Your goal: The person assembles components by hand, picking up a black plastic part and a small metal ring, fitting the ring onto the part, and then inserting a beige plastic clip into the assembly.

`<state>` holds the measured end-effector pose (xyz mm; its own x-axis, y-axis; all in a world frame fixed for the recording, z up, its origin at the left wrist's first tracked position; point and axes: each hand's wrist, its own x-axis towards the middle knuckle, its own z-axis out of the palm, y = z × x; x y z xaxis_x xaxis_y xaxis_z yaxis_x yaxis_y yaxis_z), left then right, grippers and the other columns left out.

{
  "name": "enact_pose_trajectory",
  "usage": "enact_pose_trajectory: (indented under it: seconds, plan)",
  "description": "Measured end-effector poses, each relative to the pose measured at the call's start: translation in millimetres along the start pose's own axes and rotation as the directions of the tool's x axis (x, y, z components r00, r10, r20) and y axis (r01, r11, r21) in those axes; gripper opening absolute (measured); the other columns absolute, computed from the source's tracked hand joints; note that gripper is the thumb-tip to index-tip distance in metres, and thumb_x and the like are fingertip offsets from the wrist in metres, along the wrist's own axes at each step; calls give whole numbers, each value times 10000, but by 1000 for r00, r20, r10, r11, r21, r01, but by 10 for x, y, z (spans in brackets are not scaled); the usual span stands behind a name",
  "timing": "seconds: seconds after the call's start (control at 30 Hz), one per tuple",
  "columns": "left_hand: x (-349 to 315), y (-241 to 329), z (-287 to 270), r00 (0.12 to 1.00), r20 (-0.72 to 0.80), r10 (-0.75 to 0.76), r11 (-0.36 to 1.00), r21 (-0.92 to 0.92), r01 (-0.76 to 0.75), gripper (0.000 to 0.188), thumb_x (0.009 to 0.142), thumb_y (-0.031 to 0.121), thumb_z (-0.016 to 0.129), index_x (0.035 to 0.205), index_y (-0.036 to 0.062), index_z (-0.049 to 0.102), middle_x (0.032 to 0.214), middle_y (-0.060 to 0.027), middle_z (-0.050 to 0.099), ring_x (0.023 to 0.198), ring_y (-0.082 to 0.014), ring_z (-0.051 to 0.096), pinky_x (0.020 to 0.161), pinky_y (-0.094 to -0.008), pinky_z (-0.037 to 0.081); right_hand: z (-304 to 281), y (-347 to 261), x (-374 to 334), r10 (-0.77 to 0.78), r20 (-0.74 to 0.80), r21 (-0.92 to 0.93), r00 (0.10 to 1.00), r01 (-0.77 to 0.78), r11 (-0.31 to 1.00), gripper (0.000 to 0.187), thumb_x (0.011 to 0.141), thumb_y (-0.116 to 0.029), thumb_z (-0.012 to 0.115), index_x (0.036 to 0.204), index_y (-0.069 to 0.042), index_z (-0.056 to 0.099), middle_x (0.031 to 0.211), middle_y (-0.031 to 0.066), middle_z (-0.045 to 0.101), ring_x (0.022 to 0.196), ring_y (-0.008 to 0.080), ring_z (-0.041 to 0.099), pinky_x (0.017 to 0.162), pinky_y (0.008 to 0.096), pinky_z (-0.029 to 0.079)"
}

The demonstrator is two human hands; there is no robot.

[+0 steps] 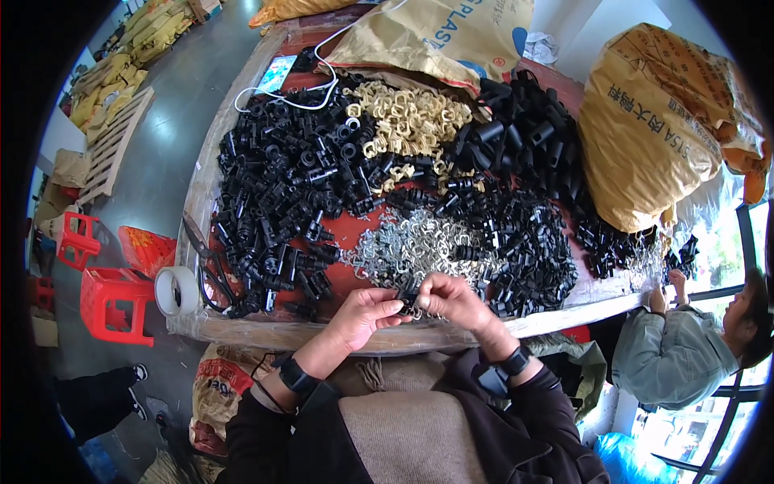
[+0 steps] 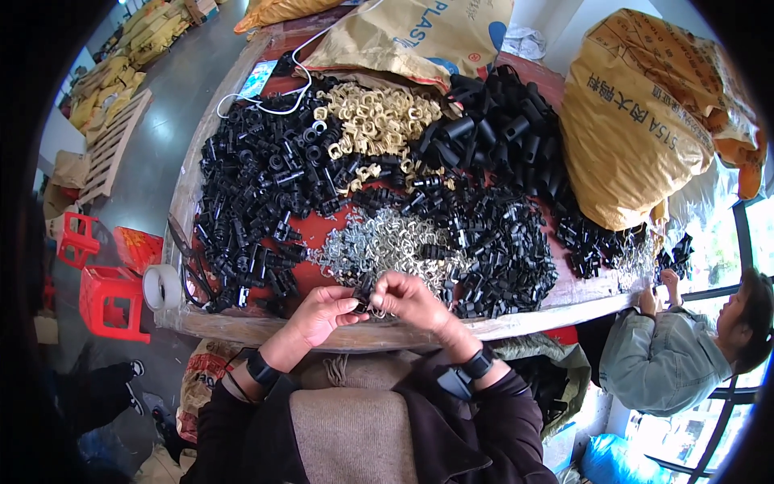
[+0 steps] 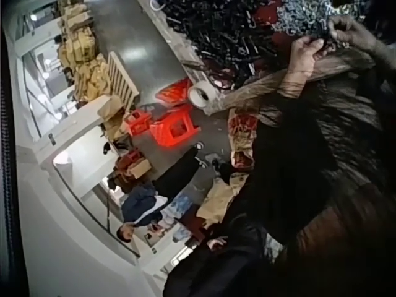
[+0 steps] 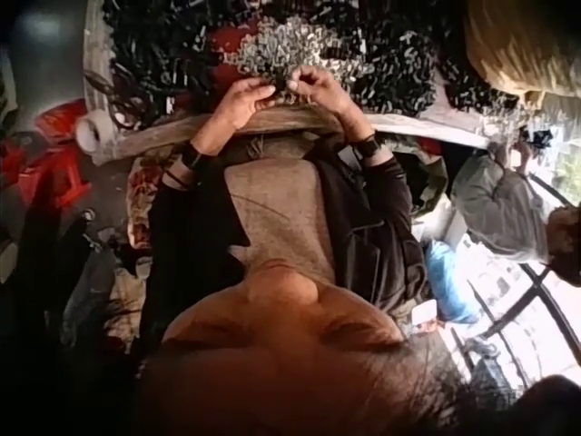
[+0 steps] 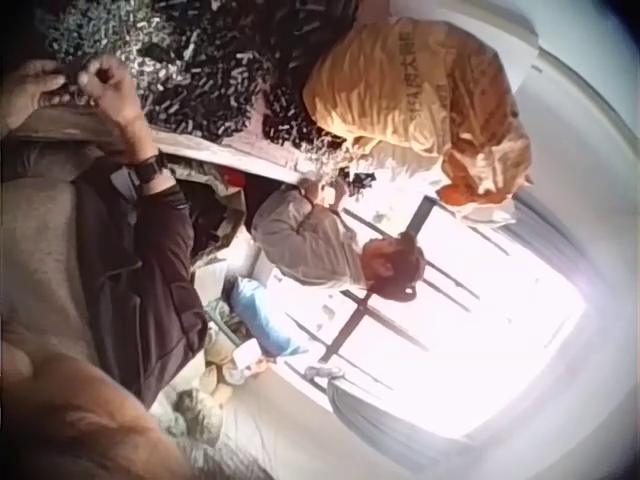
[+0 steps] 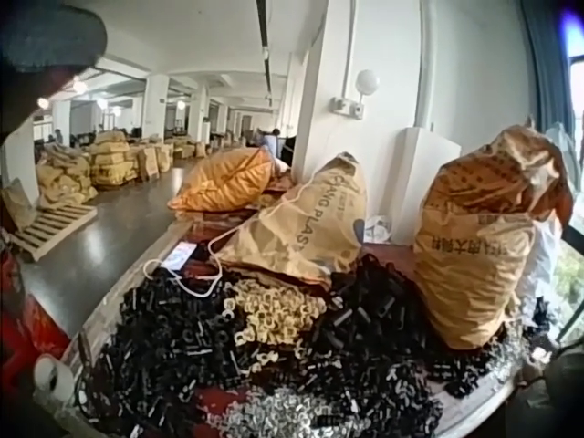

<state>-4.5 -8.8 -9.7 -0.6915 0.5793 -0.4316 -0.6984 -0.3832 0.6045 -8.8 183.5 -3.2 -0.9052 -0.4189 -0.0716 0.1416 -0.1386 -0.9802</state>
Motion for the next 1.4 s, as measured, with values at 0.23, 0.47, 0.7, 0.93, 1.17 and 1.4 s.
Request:
enact_pose_trajectory:
  seconds: [0.23,0.47,0.7,0.93,1.17,1.4]
  plan:
    - [13,-4,-116,998,-45,50,998,-38,-52,144,781,70,552,903,-7,552,831,-66,590,757,-191,602,638,-225,489,-441,-348,1294,-472,-94,-873,877,156,463,85,750,-104,552,795,-33,538,736,111,558,615,194,555,532,275,434]
    - [-79,0,-173,988,-101,116,986,-107,-126,140,779,49,539,911,1,545,854,-92,589,770,-206,600,652,-244,498,-428,88,1644,-488,-27,-1000,872,-25,9,104,729,-139,543,751,-49,497,728,123,553,643,309,557,526,381,434]
    - [-20,13,-189,946,-106,307,931,-173,-322,167,786,56,522,946,14,546,917,-124,586,840,-228,581,728,-290,490,-227,-220,941,-391,-228,-860,892,3,510,274,733,-289,604,734,-34,504,547,94,521,479,220,530,433,324,401]
    - [81,-107,46,953,29,301,882,-388,-267,173,791,95,532,951,29,550,922,-100,589,895,-215,556,826,-334,442,116,-157,155,-133,-153,-564,979,24,826,299,811,-292,533,713,-10,556,509,41,501,472,90,461,437,252,377]
    - [68,-188,128,968,57,245,919,-333,-213,147,782,55,540,925,50,574,920,-62,588,865,-170,557,814,-312,445,147,31,-43,-216,-253,-473,943,75,878,232,829,-237,516,791,-11,554,581,37,540,510,72,472,467,225,385]
    - [54,-174,154,976,33,217,932,-305,-197,153,782,55,538,933,43,563,912,-74,589,850,-192,572,769,-285,469,94,108,-76,-260,-196,-172,946,228,958,151,837,-168,509,819,-19,526,621,-17,524,537,42,456,474,176,369]
